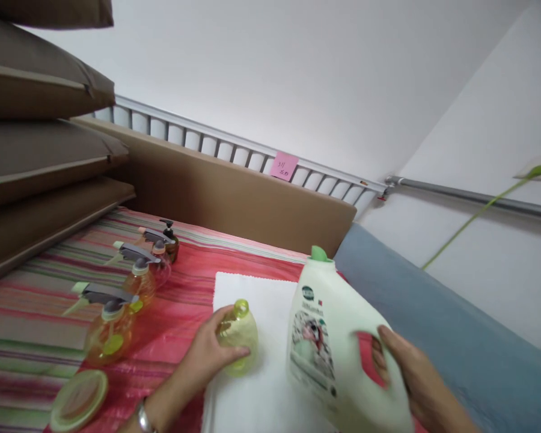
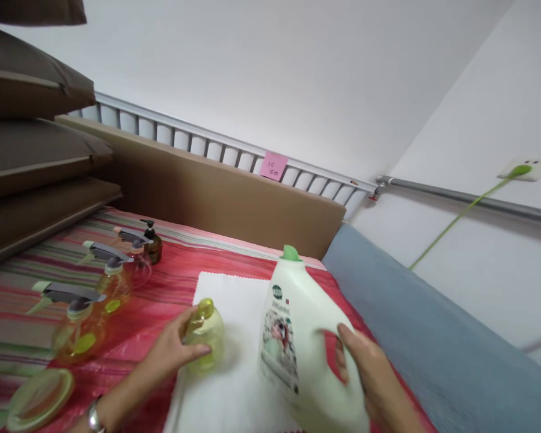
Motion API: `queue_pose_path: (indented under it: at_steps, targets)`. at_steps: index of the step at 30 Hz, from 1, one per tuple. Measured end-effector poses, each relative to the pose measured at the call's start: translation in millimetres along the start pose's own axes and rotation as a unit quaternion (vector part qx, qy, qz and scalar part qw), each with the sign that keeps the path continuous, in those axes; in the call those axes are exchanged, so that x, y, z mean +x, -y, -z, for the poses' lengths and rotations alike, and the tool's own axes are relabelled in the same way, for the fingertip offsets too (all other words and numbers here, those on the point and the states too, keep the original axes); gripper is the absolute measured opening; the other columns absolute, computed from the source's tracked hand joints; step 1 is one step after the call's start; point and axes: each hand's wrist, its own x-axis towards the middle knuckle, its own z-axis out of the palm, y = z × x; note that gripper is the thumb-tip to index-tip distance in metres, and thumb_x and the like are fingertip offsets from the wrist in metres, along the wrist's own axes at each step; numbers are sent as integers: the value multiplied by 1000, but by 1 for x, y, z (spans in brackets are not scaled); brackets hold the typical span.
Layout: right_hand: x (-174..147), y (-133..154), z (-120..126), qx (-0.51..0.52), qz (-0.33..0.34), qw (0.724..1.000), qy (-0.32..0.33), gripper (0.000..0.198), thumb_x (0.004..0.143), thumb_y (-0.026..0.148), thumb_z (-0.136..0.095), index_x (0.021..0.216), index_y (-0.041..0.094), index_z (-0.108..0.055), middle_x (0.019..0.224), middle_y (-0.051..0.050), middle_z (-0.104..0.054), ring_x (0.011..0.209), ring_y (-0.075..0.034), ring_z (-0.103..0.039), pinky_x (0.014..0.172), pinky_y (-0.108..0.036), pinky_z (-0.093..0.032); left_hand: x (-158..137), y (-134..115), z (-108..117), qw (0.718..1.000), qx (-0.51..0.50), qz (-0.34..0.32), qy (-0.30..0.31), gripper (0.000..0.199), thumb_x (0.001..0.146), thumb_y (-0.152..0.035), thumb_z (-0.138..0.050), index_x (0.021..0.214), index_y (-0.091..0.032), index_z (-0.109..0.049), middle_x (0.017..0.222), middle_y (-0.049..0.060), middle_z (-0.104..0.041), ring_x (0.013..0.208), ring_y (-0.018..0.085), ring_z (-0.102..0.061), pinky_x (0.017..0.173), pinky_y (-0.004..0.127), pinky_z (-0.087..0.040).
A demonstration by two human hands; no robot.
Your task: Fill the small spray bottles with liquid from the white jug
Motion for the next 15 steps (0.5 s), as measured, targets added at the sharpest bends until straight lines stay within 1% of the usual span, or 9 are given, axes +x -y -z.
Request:
queue_pose_path:
  at_steps: [2, 4, 7, 9, 12, 15]
  targets:
    - [19, -6, -26, 111, -29, 993, 19, 44, 72, 60, -53, 49, 23, -44, 37, 3, -44, 31, -13, -37, 35, -28, -33, 8, -8, 17, 1000, -19, -2, -22, 61, 55, -23, -77, 112, -16, -55, 112, 12, -65, 104, 28, -60, 92, 41, -46]
    - [38, -12, -57, 165, -8, 986, -8, 41, 73, 58, -54, 54, 23, -45, 40, 4, -45, 35, -13, -39, 37, -27, -33, 14, -11, 33, 998, -1, -12, -58, 60, 56, -25, -77, 111, -14, -55, 110, 12, -66, 102, 28, -61, 92, 42, -46]
    - [59, -22, -103, 175, 35, 982, -64, 37, 74, 57, -54, 59, 24, -46, 45, 4, -47, 40, -15, -42, 41, -29, -35, 19, -12, 53, 991, 47, -27, -119, 63, 54, -28, -79, 111, -13, -56, 112, 12, -64, 106, 29, -58, 96, 44, -42]
    - [66, -29, -129, 165, 46, 982, -86, 36, 74, 56, -54, 59, 24, -47, 46, 4, -48, 42, -15, -43, 43, -28, -36, 21, -12, 62, 988, 61, -26, -140, 65, 54, -31, -79, 112, -13, -55, 113, 12, -64, 107, 29, -58, 97, 44, -42]
    - [70, -41, -151, 136, 50, 985, -98, 37, 76, 55, -54, 57, 23, -48, 47, 4, -49, 44, -14, -44, 46, -28, -37, 23, -16, 69, 985, 69, -11, -159, 67, 55, -34, -78, 114, -11, -54, 110, 13, -65, 103, 29, -60, 94, 43, -44]
    - [69, -49, -155, 92, 46, 990, -96, 40, 77, 55, -51, 55, 21, -49, 47, 3, -49, 44, -14, -44, 47, -27, -36, 25, -21, 71, 982, 72, -1, -177, 67, 55, -34, -77, 113, -11, -54, 109, 14, -65, 102, 29, -61, 93, 43, -45]
